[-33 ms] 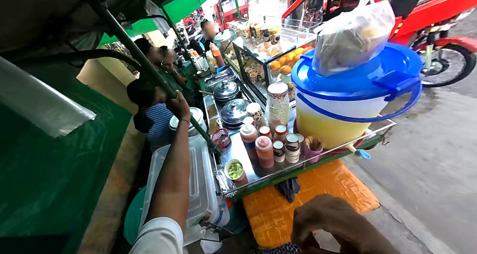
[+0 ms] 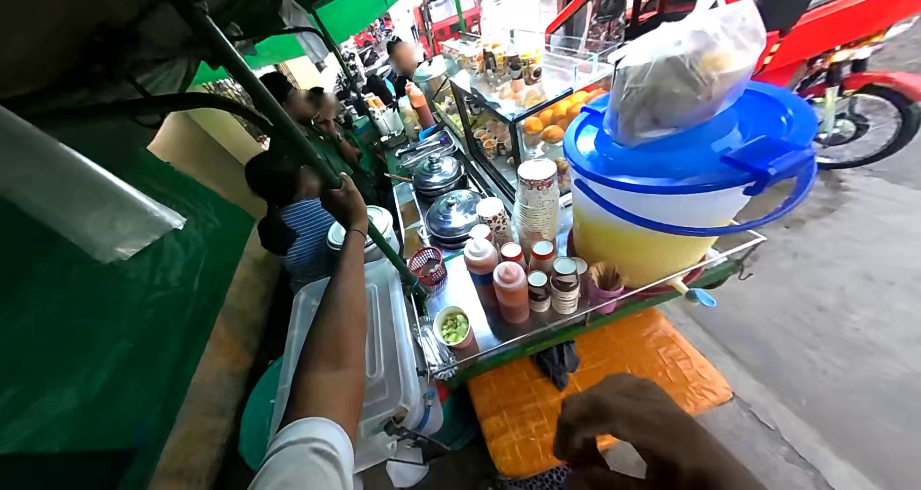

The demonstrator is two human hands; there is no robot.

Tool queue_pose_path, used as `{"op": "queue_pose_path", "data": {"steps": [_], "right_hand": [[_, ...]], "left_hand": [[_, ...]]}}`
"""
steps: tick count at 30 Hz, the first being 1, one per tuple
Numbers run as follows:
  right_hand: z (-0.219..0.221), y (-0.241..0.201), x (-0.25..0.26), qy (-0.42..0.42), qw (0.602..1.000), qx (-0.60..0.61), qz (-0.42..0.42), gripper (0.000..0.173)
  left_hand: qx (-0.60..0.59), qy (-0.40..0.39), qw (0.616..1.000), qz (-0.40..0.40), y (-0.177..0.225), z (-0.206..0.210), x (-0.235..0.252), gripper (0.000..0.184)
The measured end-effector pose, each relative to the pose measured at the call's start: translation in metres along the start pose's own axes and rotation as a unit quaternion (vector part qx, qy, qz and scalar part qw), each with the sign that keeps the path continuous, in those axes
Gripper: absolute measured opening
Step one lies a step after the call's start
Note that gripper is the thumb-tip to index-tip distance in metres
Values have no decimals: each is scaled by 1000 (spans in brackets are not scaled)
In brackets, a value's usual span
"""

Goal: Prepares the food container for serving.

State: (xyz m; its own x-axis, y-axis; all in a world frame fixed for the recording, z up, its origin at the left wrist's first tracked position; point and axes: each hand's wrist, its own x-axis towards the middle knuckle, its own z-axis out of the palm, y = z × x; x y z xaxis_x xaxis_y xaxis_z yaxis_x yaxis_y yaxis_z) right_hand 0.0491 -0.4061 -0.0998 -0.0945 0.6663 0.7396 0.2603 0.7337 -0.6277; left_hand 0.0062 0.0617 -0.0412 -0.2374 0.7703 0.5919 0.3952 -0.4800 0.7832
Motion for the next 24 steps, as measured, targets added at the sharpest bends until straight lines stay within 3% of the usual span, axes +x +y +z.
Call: {"op": "queue_pose_path", "data": {"steps": [2, 6, 8, 9, 11, 15, 24], "right_hand": [[4, 9, -4, -2, 999, -4, 36, 16], [11, 26, -14, -2, 996, -14, 88, 15], [13, 31, -17, 4, 995, -22, 100, 14], [14, 32, -18, 5, 994, -25, 103, 14], [14, 35, -21, 6, 994, -26, 105, 14], [14, 41, -24, 5, 993, -20, 112, 15], [16, 43, -20, 1, 993, 8, 114, 16]], "left_hand": [[-20, 4, 999, 25, -41, 21, 26, 42], [-37, 10, 999, 24, -38, 21, 26, 41], [-4, -8, 1000, 0, -7, 1, 13, 38], [16, -126, 987, -94, 37, -34, 5, 40], [12, -133, 984, -121, 76, -60, -15, 38], [-7, -110, 991, -78, 75, -64, -24, 39], [-17, -103, 991, -86, 73, -62, -22, 43]]}}
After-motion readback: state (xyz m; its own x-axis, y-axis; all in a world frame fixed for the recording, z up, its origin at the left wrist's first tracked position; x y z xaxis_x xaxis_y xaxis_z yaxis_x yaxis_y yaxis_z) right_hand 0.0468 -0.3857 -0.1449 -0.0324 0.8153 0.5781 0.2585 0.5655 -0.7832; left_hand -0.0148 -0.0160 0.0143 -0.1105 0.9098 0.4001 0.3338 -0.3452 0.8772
